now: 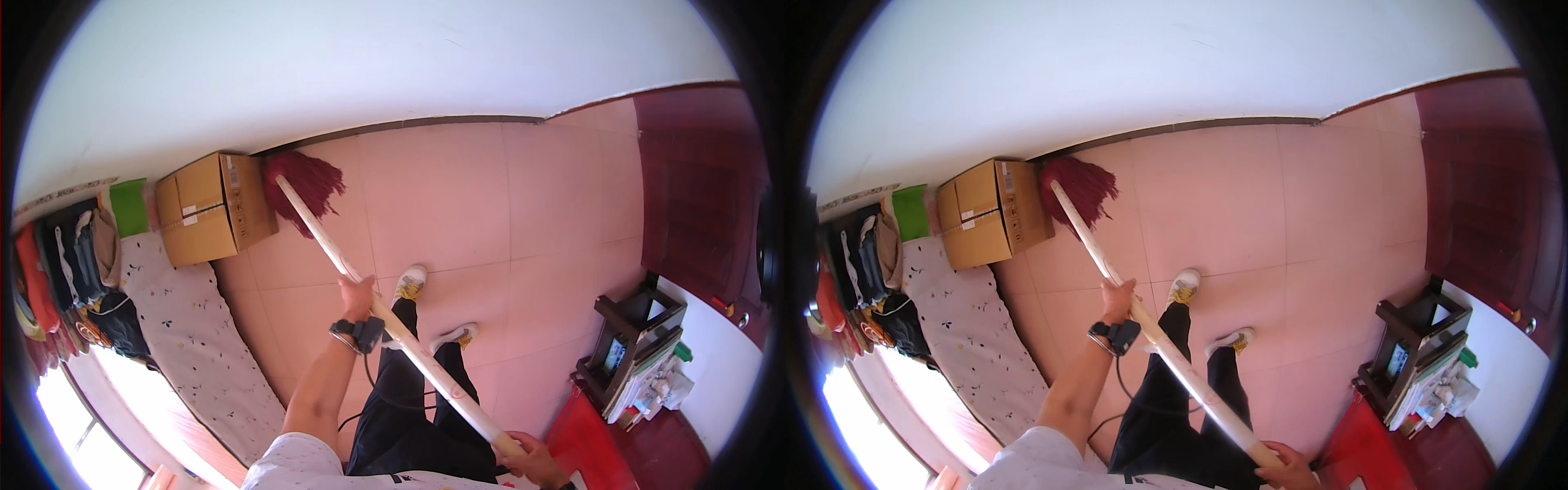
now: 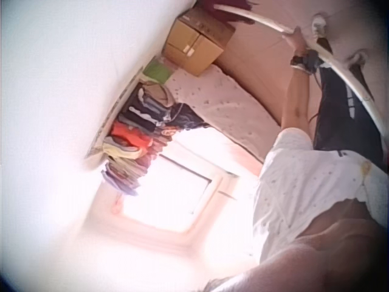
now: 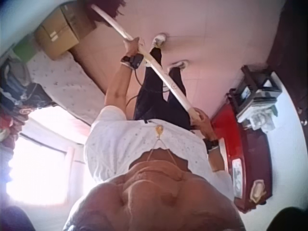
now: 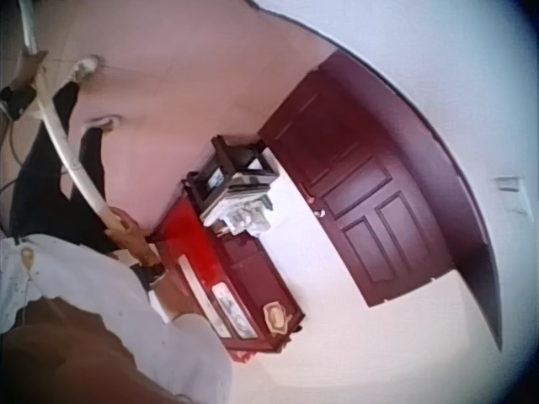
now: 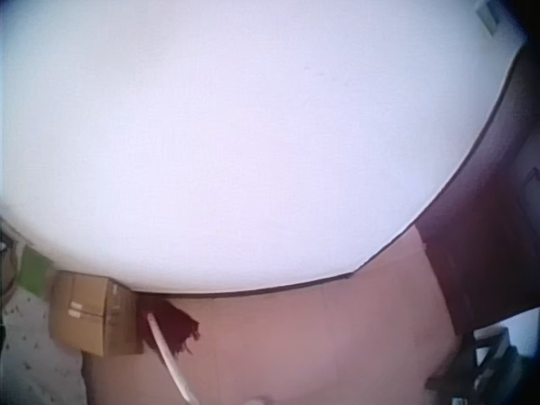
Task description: The person mops the tiled floor of a bedroom using a mop, reaching under a desk and a bed before exiting the room through a doorway.
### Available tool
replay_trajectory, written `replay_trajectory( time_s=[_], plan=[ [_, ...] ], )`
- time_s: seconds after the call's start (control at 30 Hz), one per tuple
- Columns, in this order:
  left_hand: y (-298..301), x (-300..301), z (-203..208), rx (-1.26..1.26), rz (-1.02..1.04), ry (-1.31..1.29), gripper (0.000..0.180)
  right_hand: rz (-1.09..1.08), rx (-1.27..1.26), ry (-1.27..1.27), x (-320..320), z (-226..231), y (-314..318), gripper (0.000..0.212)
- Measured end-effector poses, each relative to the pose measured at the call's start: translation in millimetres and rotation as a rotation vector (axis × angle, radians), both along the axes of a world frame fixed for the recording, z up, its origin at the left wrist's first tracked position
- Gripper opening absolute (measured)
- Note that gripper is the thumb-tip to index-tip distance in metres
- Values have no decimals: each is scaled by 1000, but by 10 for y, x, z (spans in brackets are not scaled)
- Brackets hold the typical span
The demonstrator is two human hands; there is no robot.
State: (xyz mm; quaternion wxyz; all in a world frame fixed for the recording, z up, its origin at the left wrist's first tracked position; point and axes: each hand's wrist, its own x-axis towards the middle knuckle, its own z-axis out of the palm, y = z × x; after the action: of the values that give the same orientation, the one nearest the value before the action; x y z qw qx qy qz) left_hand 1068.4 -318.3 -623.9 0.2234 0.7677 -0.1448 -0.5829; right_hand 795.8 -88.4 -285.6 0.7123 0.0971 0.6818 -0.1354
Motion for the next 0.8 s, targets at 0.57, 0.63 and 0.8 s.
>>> replay_trajectory(
  time_s=[0.57,0.63,0.8],
  plan=[
    [687,-1723,67,12,-310,3,50,-211,50,220,-587,309,888,41],
    [815,-1926,116,6,-358,43,50,-213,39,195,-655,447,1020,40],
    [1128,-2769,285,90,-521,150,48,-266,42,228,-532,390,1888,41]
  ],
)
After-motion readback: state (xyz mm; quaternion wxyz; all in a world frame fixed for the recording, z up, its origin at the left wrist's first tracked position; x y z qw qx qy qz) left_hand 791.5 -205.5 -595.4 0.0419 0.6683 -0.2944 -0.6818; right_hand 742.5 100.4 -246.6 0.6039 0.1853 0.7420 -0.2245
